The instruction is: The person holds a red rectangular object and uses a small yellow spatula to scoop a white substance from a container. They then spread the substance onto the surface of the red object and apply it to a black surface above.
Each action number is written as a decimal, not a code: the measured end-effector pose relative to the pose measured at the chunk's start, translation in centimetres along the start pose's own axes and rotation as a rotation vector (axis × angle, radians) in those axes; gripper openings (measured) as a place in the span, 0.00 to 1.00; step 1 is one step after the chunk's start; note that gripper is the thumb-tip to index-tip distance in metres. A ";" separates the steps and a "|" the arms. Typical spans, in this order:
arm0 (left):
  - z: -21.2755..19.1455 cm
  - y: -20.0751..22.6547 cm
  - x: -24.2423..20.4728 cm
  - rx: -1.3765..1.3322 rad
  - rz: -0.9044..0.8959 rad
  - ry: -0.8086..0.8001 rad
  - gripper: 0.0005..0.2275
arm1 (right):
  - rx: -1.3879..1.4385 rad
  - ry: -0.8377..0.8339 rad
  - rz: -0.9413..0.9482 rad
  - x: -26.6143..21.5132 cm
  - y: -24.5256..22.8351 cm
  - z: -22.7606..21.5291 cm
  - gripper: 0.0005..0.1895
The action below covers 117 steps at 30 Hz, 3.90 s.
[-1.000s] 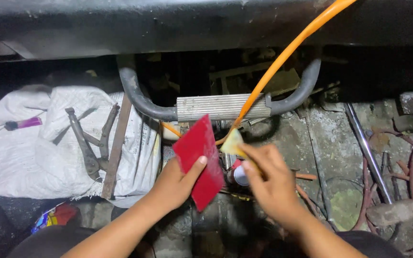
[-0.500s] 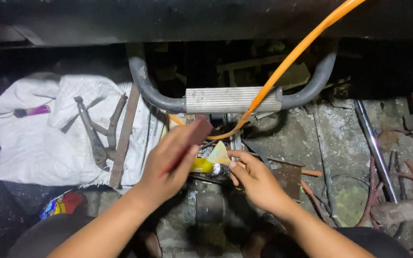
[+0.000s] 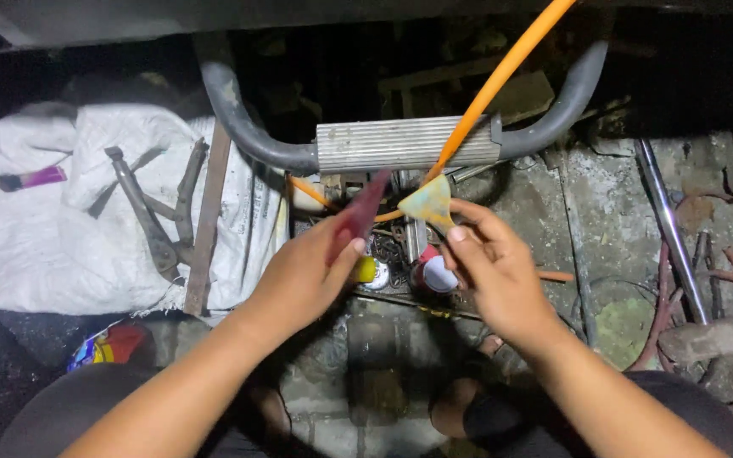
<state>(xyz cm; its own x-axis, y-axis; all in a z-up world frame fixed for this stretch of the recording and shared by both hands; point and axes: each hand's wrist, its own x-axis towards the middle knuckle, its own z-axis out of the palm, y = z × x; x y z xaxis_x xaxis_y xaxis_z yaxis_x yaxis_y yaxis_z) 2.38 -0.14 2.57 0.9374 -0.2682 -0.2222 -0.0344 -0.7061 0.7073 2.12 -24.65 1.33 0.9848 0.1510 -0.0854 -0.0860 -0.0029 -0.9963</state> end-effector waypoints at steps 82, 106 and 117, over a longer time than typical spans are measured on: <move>-1.4 -0.1 0.0 -0.396 0.261 0.384 0.18 | -1.122 -0.367 0.273 2.6 0.3 0.0 0.19; 3.0 -1.0 0.9 -0.403 -0.003 0.306 0.24 | -0.942 -0.143 -0.219 0.5 4.5 0.2 0.19; 1.3 -0.7 -0.1 -0.157 0.416 0.235 0.18 | -0.074 -0.196 0.258 2.5 3.6 0.4 0.19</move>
<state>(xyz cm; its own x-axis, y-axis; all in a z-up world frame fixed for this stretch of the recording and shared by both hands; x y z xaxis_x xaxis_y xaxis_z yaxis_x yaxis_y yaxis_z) 1.87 -0.47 1.25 0.9085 -0.3388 0.2446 -0.3864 -0.4585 0.8003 4.25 -23.87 -2.46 0.8837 0.3236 -0.3383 -0.3102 -0.1364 -0.9408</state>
